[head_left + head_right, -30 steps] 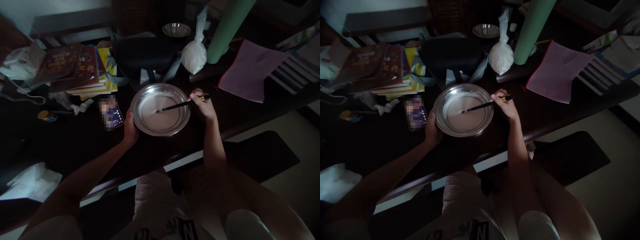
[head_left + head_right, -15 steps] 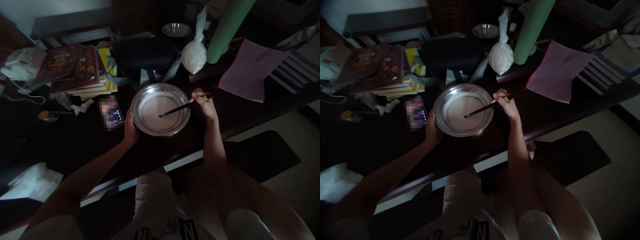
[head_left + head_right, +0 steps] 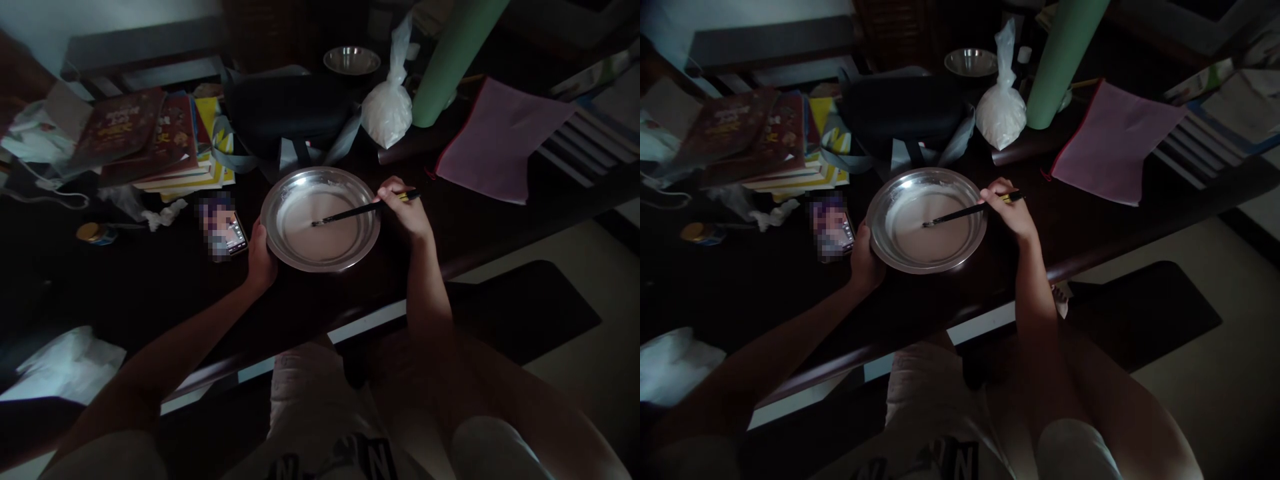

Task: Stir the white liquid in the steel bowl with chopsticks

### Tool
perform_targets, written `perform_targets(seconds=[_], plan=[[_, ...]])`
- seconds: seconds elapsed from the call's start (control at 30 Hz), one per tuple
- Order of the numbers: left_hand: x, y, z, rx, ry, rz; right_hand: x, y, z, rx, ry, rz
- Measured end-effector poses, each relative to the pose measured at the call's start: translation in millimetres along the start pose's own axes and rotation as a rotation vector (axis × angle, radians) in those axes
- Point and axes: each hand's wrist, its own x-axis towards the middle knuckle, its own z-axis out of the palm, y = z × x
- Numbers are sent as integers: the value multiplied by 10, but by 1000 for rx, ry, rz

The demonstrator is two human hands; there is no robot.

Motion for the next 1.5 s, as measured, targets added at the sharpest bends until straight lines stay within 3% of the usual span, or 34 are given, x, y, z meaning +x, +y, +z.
perform_targets(seconds=[0.1, 0.23, 0.4, 0.57, 0.73, 0.87, 1.03, 1.2, 1.37, 1.5], plan=[[3, -5, 14, -13, -11, -2, 2, -6, -17, 9, 39, 10], [-2, -15, 37, -32, 31, 26, 0, -49, 2, -4, -22, 51], [-16, 12, 38, -23, -2, 33, 1, -94, 17, 1, 76, 68], [-30, 60, 52, -24, 23, 15, 10, -103, 33, 0, -5, 66], [-28, 78, 54, -51, 28, -14, 6, -95, 20, 9, 79, 50], [-26, 62, 51, -38, 14, -2, 4, -109, 30, 4, -1, 64], [-22, 31, 49, -25, 16, 3, -1, -95, 25, 19, 60, 50], [-10, 35, 26, -35, 19, -3, -4, -107, 34, 5, -4, 61], [-23, 27, 24, -8, 10, 23, 3, -119, 24, -1, 64, 54], [-35, 7, 51, -35, 25, 31, -5, -122, 42, 23, 3, 56]])
